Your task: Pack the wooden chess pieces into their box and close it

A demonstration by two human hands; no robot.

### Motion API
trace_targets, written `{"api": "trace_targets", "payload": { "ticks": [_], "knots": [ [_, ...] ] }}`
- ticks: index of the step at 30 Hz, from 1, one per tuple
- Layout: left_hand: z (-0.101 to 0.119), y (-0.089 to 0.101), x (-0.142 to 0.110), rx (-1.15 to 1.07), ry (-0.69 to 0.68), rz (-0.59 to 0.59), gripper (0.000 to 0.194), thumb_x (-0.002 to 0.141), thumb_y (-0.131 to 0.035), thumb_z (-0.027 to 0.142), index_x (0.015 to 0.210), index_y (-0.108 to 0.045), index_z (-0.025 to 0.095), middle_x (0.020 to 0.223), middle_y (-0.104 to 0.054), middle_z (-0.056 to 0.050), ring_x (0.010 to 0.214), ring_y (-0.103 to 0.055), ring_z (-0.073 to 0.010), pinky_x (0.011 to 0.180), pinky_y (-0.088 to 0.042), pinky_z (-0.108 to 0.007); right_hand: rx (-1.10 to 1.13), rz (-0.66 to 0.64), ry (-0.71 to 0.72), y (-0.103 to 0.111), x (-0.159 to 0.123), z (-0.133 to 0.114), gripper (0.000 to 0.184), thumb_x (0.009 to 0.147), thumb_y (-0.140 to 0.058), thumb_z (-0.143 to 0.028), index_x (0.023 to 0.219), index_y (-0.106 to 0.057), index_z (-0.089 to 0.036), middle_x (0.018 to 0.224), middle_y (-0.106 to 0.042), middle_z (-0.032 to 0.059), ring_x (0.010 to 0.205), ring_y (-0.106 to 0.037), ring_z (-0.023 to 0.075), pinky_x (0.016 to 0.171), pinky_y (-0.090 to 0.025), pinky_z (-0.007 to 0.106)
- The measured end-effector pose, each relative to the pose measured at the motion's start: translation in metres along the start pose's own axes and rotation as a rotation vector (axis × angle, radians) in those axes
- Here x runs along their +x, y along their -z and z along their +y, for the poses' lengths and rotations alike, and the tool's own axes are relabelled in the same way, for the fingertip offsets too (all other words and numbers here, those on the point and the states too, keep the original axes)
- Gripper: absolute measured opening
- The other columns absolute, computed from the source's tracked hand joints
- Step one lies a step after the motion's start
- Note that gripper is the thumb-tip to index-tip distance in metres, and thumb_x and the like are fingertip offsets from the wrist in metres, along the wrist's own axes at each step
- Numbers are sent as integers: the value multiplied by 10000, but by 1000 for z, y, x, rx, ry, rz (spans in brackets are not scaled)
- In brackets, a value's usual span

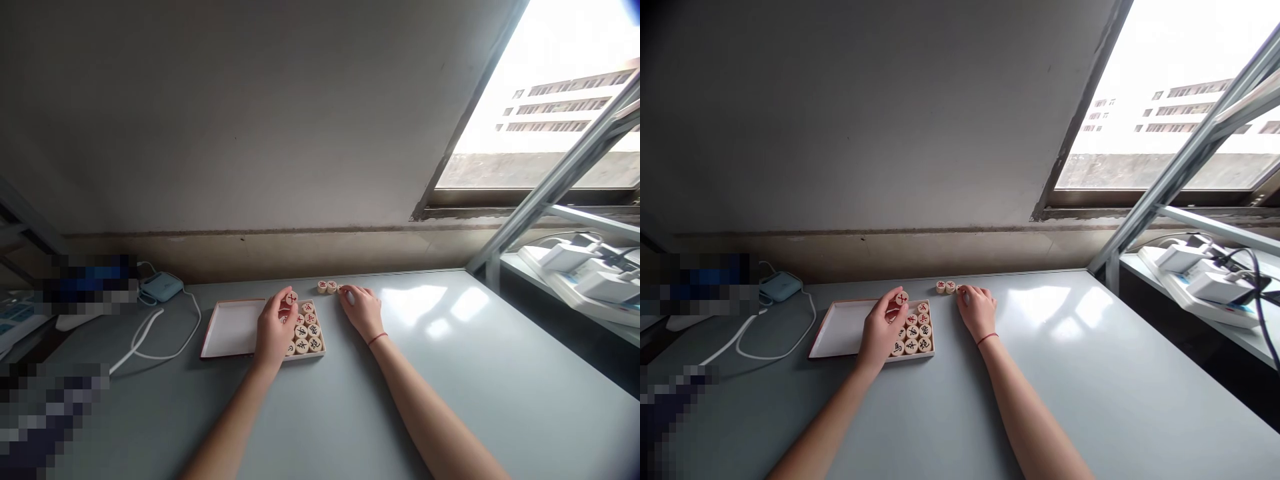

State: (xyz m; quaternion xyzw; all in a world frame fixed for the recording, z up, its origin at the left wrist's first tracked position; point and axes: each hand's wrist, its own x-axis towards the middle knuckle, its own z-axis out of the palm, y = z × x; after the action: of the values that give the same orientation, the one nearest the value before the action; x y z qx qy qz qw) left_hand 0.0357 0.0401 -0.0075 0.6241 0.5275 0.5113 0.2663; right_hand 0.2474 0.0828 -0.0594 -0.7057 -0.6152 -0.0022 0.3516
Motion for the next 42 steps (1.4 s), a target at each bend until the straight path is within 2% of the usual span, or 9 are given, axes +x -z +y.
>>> {"api": "trace_targets", "payload": {
  "ticks": [5, 8, 13, 16, 20, 25, 29, 36, 42],
  "knots": [
    [-4, 0, 0, 254, -217, -7, 265, 859, -553, 288, 1106, -599, 203, 931, -673, -54, 796, -650, -174, 755, -543, -312, 250, 134, 150, 16, -9, -32, 206, 857, -493, -301, 927, -659, -201, 950, -694, 90, 934, -573, 244, 798, -425, 371],
    [-6, 1, -2, 367, -368, -35, 255, 880, -532, 265, 1123, -588, 212, 968, -668, -68, 880, -642, -206, 788, -528, -333, 488, -37, 333, 26, -26, -68, 200, 848, -546, -330, 995, -618, -215, 966, -681, 74, 913, -596, 215, 796, -465, 341],
    [-6, 2, -4, 428, -461, -77, 253, 905, -484, 183, 1144, -556, 221, 974, -671, -59, 869, -639, -200, 759, -525, -317, 645, -158, 249, 31, -43, -98, 149, 840, -542, -295, 944, -610, -213, 842, -680, 23, 758, -616, 154, 684, -475, 268],
    [-4, 1, -4, 430, -507, -75, 290, 903, -504, 204, 1192, -521, 215, 969, -668, -59, 882, -639, -199, 782, -524, -326, 657, -120, 195, 28, -33, -83, 176, 822, -552, -310, 954, -615, -211, 885, -684, 29, 780, -620, 156, 681, -473, 267],
    [-1, 0, -4, 433, -523, -73, 312, 894, -508, 212, 1206, -509, 223, 973, -658, -52, 908, -638, -193, 815, -519, -332, 455, 65, 21, 20, -6, -34, 230, 798, -529, -333, 966, -621, -206, 968, -690, 64, 843, -616, 205, 725, -473, 325],
    [-2, 2, -4, 428, -498, -61, 295, 885, -467, 155, 1165, -524, 228, 1002, -654, -48, 932, -631, -184, 817, -518, -323, 175, 29, -27, 7, 11, 12, 213, 778, -512, -308, 913, -648, -216, 907, -712, 62, 878, -599, 243, 785, -460, 363],
    [-3, 3, -3, 426, -482, -54, 279, 882, -457, 149, 1137, -540, 226, 993, -655, -46, 922, -632, -183, 813, -517, -319, 115, -50, -5, -2, 10, 15, 199, 796, -520, -310, 939, -650, -261, 901, -716, 23, 881, -600, 222, 761, -453, 324],
    [-3, 3, -3, 434, -436, -73, 269, 878, -450, 147, 1111, -562, 219, 986, -659, -45, 911, -628, -181, 811, -502, -309, 23, -41, 49, -6, 10, 15, 195, 824, -519, -291, 961, -655, -270, 884, -717, 12, 831, -600, 209, 729, -433, 316],
    [-6, 2, 0, 540, -343, -70, 212, 865, -470, 179, 981, -644, 218, 906, -690, -44, 841, -633, -187, 791, -457, -318, 95, 129, 128, 1, 4, 0, 218, 838, -496, -314, 934, -661, -208, 959, -686, 88, 879, -586, 234, 761, -444, 354]
  ]
}}
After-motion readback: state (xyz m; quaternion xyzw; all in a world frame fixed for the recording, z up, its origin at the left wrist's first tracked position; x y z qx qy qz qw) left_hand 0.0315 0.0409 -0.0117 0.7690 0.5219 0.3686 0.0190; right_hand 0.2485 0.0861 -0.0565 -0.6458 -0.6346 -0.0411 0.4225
